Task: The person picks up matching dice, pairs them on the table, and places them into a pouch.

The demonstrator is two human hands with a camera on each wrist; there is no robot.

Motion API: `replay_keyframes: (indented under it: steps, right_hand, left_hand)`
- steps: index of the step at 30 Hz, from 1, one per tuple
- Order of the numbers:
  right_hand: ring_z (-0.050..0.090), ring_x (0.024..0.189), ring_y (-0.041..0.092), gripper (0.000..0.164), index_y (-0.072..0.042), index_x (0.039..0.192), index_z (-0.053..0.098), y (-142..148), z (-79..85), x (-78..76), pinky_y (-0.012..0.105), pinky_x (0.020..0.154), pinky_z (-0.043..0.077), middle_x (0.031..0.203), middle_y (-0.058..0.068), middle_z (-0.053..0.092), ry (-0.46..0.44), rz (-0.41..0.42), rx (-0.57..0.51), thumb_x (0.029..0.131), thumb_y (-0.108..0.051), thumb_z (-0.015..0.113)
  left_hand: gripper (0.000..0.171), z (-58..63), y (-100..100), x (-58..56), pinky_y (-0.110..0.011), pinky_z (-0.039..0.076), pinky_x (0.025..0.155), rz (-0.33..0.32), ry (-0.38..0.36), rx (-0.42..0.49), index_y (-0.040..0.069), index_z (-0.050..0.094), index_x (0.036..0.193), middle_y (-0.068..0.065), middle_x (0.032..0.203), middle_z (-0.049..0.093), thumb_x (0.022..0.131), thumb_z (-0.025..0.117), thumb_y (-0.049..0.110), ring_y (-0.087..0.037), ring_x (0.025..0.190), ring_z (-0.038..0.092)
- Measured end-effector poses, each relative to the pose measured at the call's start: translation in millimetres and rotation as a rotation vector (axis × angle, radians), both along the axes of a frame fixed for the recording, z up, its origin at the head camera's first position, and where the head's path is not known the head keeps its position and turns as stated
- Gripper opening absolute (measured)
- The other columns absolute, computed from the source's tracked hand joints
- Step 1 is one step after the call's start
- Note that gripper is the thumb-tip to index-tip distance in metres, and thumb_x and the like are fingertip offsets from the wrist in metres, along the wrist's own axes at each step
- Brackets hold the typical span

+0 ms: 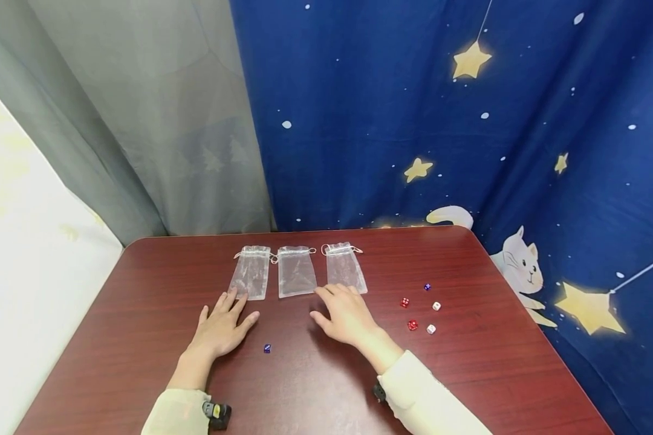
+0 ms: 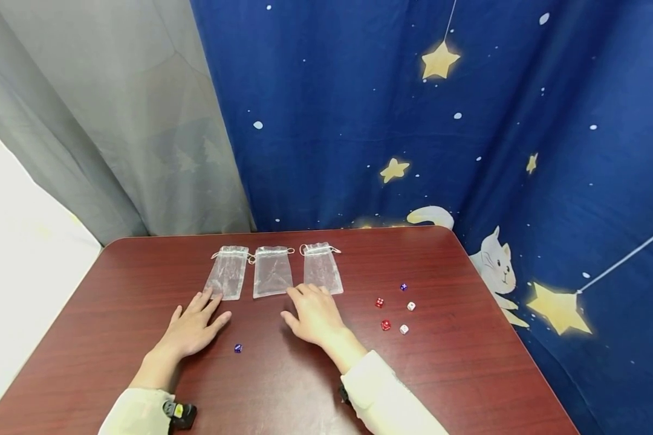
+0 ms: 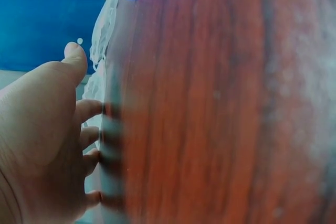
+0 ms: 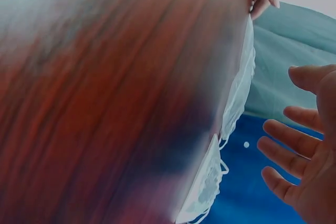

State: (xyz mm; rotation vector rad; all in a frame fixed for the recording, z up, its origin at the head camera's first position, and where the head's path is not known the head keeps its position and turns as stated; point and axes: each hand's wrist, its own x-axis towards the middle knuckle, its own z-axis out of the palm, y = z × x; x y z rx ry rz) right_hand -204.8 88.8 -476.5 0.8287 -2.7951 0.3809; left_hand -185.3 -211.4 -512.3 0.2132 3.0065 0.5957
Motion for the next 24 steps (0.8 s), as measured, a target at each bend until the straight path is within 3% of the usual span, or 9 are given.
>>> replay_keyframes:
  steps: [7, 14, 24]
  right_hand:
    - [0.061, 0.120, 0.026, 0.047, -0.010, 0.130, 0.065, 17, 0.0, -5.6, 0.048, 0.099, 0.046, 0.124, 0.006, 0.068, 0.039, -0.018, -0.064, 0.092, -0.036, 0.073]
    - [0.062, 0.117, 0.027, 0.048, -0.008, 0.129, 0.066, 36, -0.1, -11.5, 0.047, 0.091, 0.047, 0.123, 0.007, 0.068, 0.073, -0.057, -0.075, 0.090, -0.035, 0.075]
    - [0.063, 0.113, 0.028, 0.047, -0.009, 0.128, 0.067, 56, 2.2, -15.9, 0.048, 0.092, 0.048, 0.121, 0.009, 0.069, 0.076, -0.099, -0.080, 0.090, -0.035, 0.076]
  left_hand:
    - [0.078, 0.9, 1, 0.1, -0.074, 0.009, 0.113, 0.000, 0.000, 0.003, 0.004, 0.040, 0.154, -0.025, 0.163, 0.024, 0.103, 0.037, 0.062, -0.046, 0.150, 0.018]
    - [0.078, 1.5, 2, 0.0, -0.074, 0.008, 0.114, 0.001, -0.008, 0.011, 0.004, 0.039, 0.155, -0.024, 0.164, 0.022, 0.103, 0.036, 0.063, -0.046, 0.150, 0.017]
    - [0.078, 0.8, 1, -0.2, -0.074, 0.007, 0.113, 0.006, -0.007, 0.014, 0.004, 0.039, 0.155, -0.024, 0.164, 0.022, 0.103, 0.037, 0.062, -0.047, 0.150, 0.017]
